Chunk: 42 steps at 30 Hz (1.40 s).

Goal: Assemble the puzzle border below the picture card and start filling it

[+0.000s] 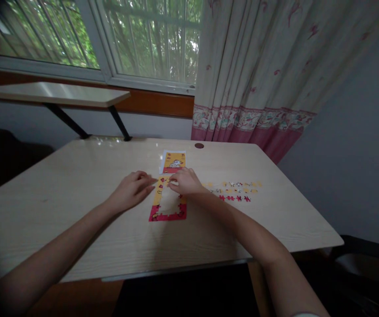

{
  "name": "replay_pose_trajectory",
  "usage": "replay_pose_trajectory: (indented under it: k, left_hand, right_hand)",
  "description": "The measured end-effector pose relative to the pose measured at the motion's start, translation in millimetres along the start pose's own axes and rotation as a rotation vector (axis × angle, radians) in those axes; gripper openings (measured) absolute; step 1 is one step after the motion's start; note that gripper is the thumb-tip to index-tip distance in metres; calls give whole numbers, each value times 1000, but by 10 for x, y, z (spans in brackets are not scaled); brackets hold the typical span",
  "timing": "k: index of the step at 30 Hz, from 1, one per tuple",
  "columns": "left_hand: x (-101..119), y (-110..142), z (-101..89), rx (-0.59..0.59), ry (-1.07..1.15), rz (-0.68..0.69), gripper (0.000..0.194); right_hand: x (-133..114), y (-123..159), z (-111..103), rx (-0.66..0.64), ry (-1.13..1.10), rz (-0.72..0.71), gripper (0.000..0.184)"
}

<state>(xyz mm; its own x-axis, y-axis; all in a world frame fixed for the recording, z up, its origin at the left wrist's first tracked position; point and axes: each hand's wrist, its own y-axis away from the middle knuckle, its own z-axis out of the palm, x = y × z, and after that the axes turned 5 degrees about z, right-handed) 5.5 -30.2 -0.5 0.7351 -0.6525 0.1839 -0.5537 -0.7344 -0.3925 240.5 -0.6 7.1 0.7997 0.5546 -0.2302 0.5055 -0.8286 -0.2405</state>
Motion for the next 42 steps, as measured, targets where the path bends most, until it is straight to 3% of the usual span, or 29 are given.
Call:
replay_pose_trajectory:
  k: [4,14,19,23,29,33,42]
  left_hand:
    - [-25,12,19,-82,-40,-3,32]
    - [-9,12,19,-105,-35,6,32]
    - [-39,22,35,-106,-41,15,34]
    - [-63,26,52,-107,-52,23,34]
    - [-67,5,56,-108,-47,45,34]
    - [-84,3,62,-105,-38,43,37]
    - [-122,11,71,-81,-31,41,38]
  right_hand:
    - [-29,-52,18,-40,28,23,26]
    - [-38,-59,33,-69,45,47,28]
    - [1,-56,-13,-17,2,12,26]
    - [289,46,-280,22,-127,-73,23]
    - [1025,504,-692,33,-148,80,22]
    - [1298,782,-718,12,-106,147,26]
    - [1403,906,-614,-27,-43,135,23]
